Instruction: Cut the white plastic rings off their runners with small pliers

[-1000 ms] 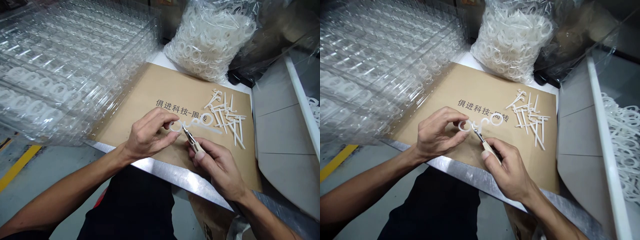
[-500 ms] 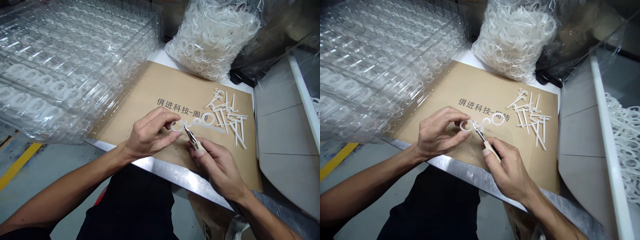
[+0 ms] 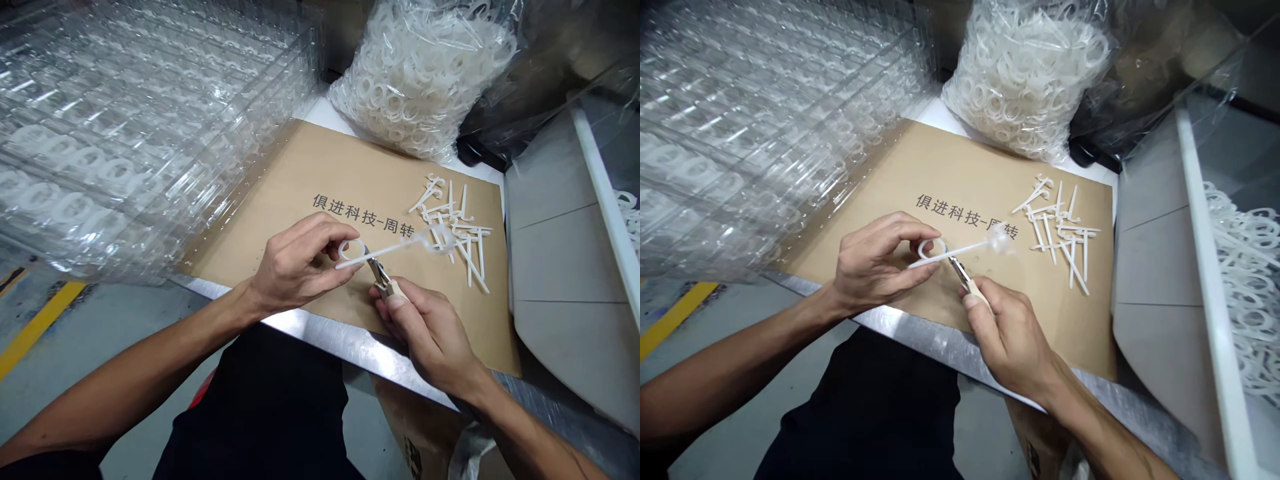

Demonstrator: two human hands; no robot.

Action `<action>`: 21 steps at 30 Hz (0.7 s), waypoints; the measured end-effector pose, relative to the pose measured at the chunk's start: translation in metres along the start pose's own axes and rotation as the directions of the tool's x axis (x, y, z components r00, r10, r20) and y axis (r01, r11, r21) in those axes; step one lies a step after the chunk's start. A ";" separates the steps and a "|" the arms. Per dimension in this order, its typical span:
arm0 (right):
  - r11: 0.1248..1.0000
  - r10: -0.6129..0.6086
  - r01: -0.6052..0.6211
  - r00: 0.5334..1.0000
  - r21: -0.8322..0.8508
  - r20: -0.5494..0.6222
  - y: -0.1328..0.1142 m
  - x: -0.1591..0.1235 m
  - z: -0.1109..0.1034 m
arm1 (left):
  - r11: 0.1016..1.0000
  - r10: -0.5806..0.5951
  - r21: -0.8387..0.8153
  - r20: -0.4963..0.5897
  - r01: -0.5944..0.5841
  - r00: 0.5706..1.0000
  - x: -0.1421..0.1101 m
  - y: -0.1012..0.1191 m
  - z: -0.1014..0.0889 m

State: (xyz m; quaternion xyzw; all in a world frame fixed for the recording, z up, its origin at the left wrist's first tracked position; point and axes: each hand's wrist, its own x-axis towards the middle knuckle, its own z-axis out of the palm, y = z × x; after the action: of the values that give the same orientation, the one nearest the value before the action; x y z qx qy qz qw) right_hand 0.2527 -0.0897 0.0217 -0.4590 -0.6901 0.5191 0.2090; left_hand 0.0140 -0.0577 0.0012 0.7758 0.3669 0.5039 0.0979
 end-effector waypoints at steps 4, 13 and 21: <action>0.999 0.018 -0.018 1.000 0.034 0.005 -0.001 0.003 0.000 | 1.000 -0.012 0.016 -0.017 0.012 1.000 -0.002 -0.001 0.000; 0.966 0.080 -0.079 0.997 0.248 0.009 0.007 0.004 0.000 | 0.999 0.045 0.020 -0.054 -0.044 0.998 -0.002 -0.005 -0.002; 0.947 0.116 -0.095 0.992 0.306 -0.050 0.009 0.004 0.000 | 0.997 0.052 -0.046 -0.183 -0.062 0.982 -0.003 0.008 -0.024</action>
State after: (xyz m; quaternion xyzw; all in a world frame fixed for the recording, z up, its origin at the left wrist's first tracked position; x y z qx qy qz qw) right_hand 0.2551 -0.0860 0.0130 -0.4750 -0.5691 0.6136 0.2720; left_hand -0.0037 -0.0706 0.0150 0.7339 0.3388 0.5845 0.0697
